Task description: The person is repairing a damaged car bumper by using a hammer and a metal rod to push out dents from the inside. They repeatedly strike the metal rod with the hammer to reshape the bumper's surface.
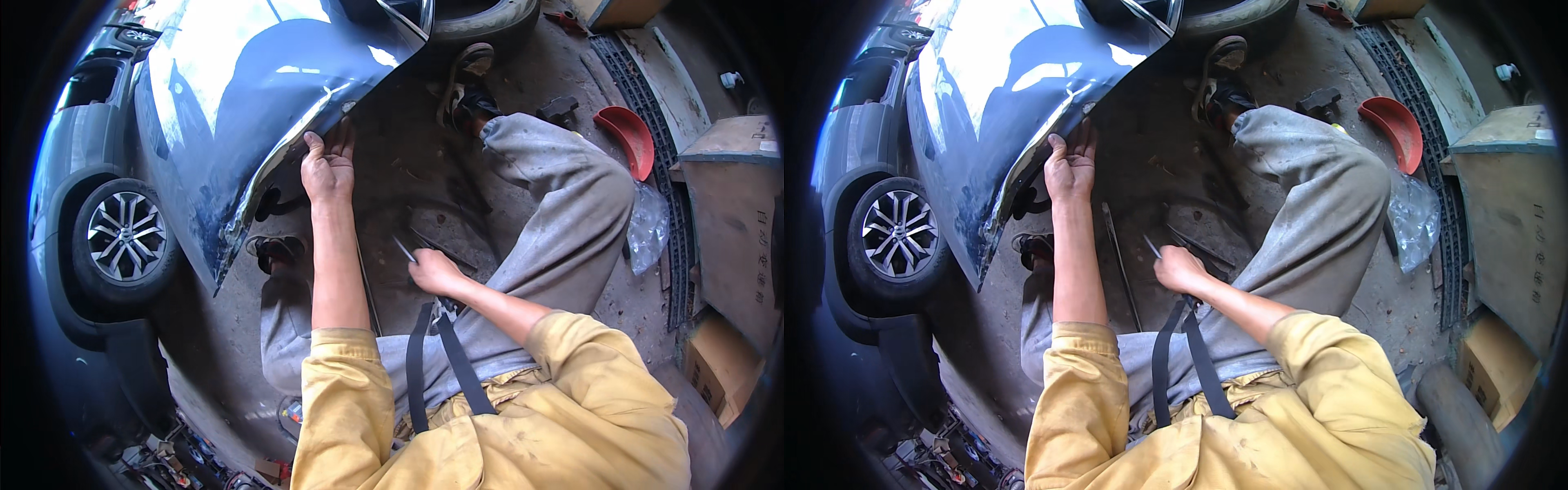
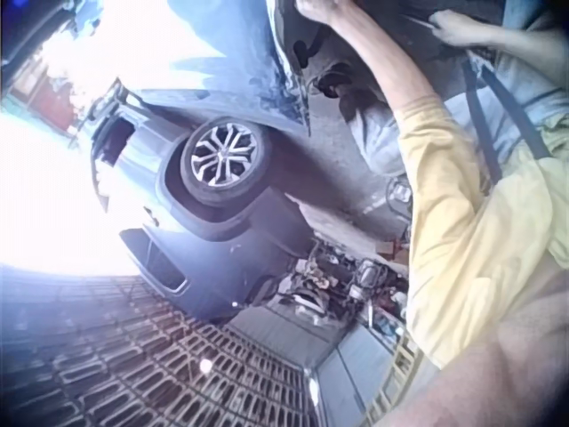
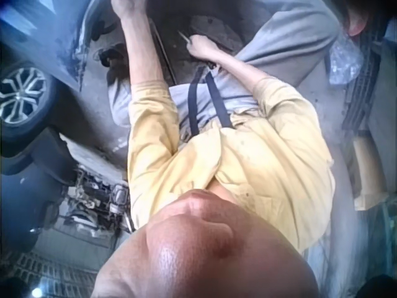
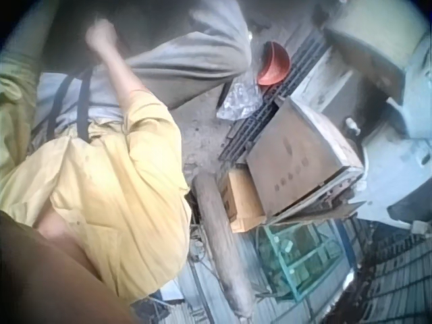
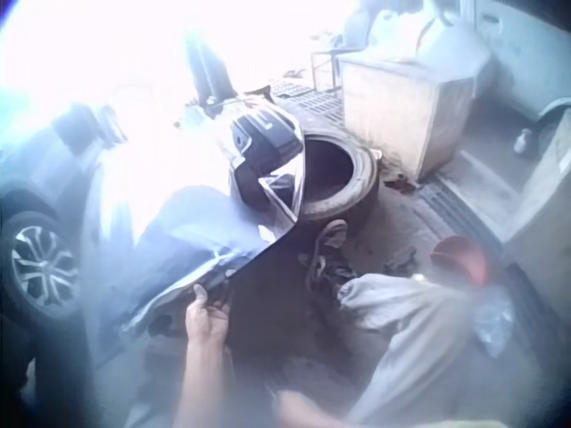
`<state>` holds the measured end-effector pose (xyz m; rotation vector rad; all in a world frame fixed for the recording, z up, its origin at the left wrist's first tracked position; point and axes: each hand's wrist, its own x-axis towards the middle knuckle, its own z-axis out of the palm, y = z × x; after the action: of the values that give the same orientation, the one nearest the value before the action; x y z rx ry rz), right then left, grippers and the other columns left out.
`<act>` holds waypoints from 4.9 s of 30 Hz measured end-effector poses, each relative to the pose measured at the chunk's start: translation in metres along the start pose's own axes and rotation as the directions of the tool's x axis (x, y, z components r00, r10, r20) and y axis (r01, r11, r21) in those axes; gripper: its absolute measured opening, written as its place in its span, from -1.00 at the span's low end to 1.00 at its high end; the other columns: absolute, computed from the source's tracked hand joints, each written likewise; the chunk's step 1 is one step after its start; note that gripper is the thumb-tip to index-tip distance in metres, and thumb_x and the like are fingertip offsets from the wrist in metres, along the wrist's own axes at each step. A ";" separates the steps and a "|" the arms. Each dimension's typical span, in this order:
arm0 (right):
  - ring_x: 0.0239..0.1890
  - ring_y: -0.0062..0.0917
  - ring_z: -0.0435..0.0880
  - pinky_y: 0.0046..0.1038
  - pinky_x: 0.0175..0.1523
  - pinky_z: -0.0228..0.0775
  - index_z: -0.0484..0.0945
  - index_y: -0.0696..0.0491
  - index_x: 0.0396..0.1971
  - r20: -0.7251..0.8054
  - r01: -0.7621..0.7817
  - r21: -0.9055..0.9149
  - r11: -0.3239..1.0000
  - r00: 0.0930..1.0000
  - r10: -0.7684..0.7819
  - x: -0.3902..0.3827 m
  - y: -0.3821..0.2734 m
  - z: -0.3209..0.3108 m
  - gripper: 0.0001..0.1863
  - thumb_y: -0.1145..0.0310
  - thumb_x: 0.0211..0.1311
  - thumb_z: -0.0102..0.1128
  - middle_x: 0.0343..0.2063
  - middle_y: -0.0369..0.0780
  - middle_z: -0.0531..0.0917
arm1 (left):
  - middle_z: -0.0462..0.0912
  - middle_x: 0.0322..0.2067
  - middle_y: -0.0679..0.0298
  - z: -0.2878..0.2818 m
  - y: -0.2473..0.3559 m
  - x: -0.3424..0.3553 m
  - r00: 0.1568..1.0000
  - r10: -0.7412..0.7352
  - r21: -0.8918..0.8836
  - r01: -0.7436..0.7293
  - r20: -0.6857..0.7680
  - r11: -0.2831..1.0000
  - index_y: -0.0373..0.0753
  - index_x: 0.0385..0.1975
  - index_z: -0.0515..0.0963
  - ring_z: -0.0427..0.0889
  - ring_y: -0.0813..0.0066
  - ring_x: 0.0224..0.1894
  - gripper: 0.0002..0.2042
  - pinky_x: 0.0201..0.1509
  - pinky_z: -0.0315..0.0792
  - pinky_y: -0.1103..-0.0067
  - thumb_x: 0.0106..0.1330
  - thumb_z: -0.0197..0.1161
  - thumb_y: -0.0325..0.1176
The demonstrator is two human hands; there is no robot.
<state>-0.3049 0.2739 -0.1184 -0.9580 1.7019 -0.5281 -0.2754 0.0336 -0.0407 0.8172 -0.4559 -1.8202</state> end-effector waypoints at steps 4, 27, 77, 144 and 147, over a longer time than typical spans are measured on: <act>-0.08 -0.06 0.68 -0.10 0.01 0.52 0.59 0.17 -0.21 0.137 0.174 -0.402 0.899 0.982 -0.129 0.030 0.001 0.006 -0.74 0.40 0.15 0.04 -0.19 0.07 0.69 | 0.42 0.16 -0.17 -0.003 0.021 -0.001 0.981 -0.170 0.118 0.158 0.097 0.980 -0.40 0.20 0.26 0.44 -0.21 0.21 -0.52 0.34 0.33 0.01 0.45 0.11 -0.18; -0.05 0.01 0.64 -0.11 0.07 0.48 0.44 0.16 -0.10 -0.210 -0.337 -0.397 0.854 0.939 0.273 0.074 0.117 0.070 -0.59 0.21 0.13 0.20 -0.14 0.11 0.64 | 0.52 0.07 0.14 -0.008 0.035 0.001 0.999 -0.046 -0.189 0.047 0.007 0.981 -0.27 0.09 0.41 0.52 0.18 0.13 -0.52 0.28 0.46 0.15 0.29 0.34 -0.13; -0.73 -0.75 0.31 -0.64 -0.66 0.17 0.34 0.12 -0.41 -0.686 0.862 0.064 0.503 0.404 -0.605 -0.020 -0.214 -0.157 -0.64 0.15 0.52 -0.04 -0.69 -0.33 0.36 | 0.59 -0.14 0.38 -0.026 0.018 0.021 0.997 0.058 -0.268 -0.070 -0.051 0.961 -0.12 -0.12 0.56 0.57 0.45 -0.04 -0.77 0.05 0.51 0.33 0.30 0.32 -0.22; -0.71 -0.56 0.36 -0.44 -0.61 0.30 0.35 0.06 -0.43 0.191 -0.462 0.787 0.408 0.812 0.552 -0.048 0.044 -0.012 -0.81 0.27 0.30 0.01 -0.66 -0.30 0.39 | 0.65 -0.15 0.13 -0.047 0.046 -0.010 0.990 0.003 -0.108 -0.019 -0.140 0.994 -0.33 -0.07 0.49 0.67 0.18 -0.09 -0.76 -0.02 0.60 0.35 0.43 0.18 -0.31; -0.71 -0.56 0.35 -0.44 -0.61 0.30 0.35 0.07 -0.42 0.181 -0.456 0.781 0.427 0.819 0.544 -0.047 0.043 -0.013 -0.81 0.28 0.30 0.01 -0.66 -0.30 0.39 | 0.65 -0.15 0.13 -0.045 0.044 -0.008 0.988 0.005 -0.108 -0.022 -0.154 0.994 -0.32 -0.05 0.47 0.67 0.18 -0.09 -0.76 -0.02 0.60 0.33 0.43 0.17 -0.31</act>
<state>-0.3267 0.3357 -0.1185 0.2726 1.4684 -0.8310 -0.2122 0.0271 -0.0413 0.8683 -0.2596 -1.7386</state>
